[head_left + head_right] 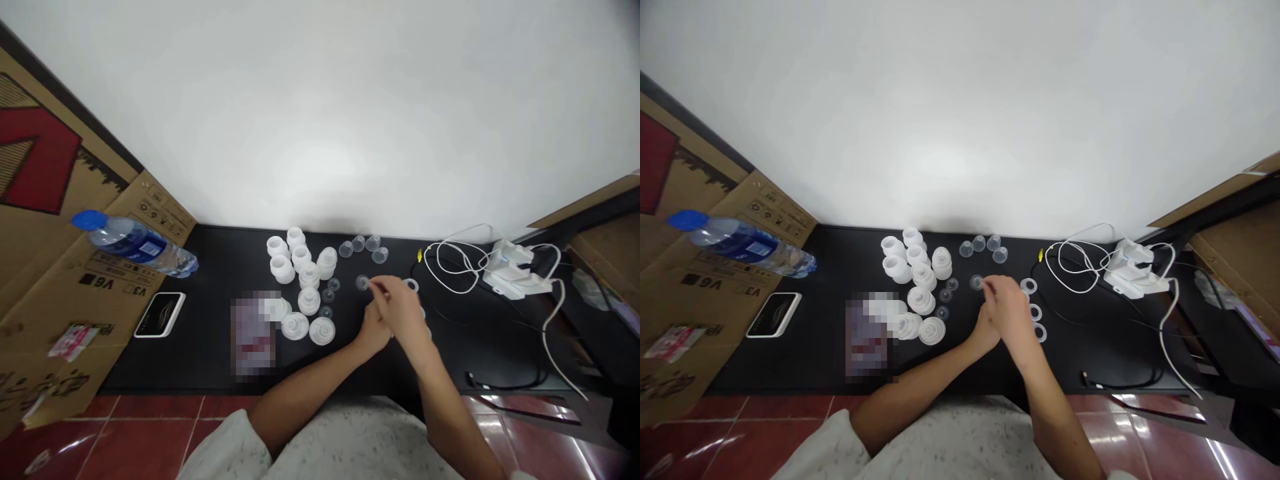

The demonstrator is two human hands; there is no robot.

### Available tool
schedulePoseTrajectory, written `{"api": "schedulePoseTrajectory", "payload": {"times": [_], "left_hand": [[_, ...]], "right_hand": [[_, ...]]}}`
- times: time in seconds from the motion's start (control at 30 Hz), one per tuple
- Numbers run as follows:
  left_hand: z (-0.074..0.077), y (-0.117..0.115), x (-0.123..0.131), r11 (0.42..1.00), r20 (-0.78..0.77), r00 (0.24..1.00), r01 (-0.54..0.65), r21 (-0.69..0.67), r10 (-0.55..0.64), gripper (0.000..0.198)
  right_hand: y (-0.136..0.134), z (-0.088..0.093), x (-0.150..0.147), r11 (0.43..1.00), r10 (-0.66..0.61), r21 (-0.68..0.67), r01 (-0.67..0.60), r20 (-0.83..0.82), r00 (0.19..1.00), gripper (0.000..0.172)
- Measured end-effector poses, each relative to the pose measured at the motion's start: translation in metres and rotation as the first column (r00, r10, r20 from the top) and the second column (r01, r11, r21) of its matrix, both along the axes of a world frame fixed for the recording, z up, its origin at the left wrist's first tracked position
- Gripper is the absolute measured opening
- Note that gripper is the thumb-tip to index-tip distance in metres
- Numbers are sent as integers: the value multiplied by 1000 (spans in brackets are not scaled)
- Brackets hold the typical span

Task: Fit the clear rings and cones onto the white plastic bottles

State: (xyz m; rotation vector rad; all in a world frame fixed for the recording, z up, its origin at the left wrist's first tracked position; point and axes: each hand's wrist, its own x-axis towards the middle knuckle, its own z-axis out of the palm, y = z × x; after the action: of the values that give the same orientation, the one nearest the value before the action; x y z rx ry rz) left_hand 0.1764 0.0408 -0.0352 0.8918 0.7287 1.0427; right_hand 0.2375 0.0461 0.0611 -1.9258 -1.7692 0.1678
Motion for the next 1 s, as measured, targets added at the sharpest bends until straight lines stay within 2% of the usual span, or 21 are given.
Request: {"api": "schedulePoseTrajectory", "payload": {"times": [0.07,0.1,0.17,0.3,0.37,0.4,0.47,0.53,0.6,0.73,0.83,0.9,0.97,1.0], "left_hand": [[5,1,-3,998,20,998,55,-36,-54,40],[8,2,-4,998,47,998,45,-45,-43,43],[13,3,-4,999,83,996,16,-48,-12,47],[17,8,-3,999,117,993,-4,-44,9,52],[18,12,-5,996,126,991,-33,-80,43,51],[19,14,-6,994,124,990,-52,-95,63,51],[20,18,-9,991,108,989,-89,-100,100,51],[22,20,-11,991,77,990,-111,-75,116,49],[23,21,-12,993,45,993,-109,-47,111,48],[22,21,-13,993,33,993,-114,-18,115,48],[19,24,-14,987,21,987,-158,13,157,44],[18,25,-15,980,-1,981,-192,43,192,42],[17,26,-15,974,-15,976,-215,73,217,41],[17,26,-15,971,-14,974,-223,82,225,41]], "right_hand": [[-16,6,28,986,-125,100,136,-110,986,26],[-23,7,39,976,-162,123,178,-134,978,27],[-34,7,51,979,-152,110,173,-182,972,27],[-44,-2,54,999,-34,-4,34,-300,953,25],[-43,-7,58,999,-52,-22,47,-361,931,28],[-41,-10,63,995,-95,-18,95,-370,924,31],[-37,-15,76,969,-234,1,246,-305,923,38],[-29,-22,89,925,-375,14,381,-140,916,41],[-20,-29,98,904,-427,-24,427,15,904,43],[-5,-41,99,904,-393,-134,406,116,912,34],[0,-43,98,923,-360,-105,369,101,928,25],[3,-38,99,944,-325,-48,325,18,946,29],[10,-30,101,967,-255,-20,256,-190,948,35],[14,-25,101,979,-200,-22,204,-328,923,39]]}}
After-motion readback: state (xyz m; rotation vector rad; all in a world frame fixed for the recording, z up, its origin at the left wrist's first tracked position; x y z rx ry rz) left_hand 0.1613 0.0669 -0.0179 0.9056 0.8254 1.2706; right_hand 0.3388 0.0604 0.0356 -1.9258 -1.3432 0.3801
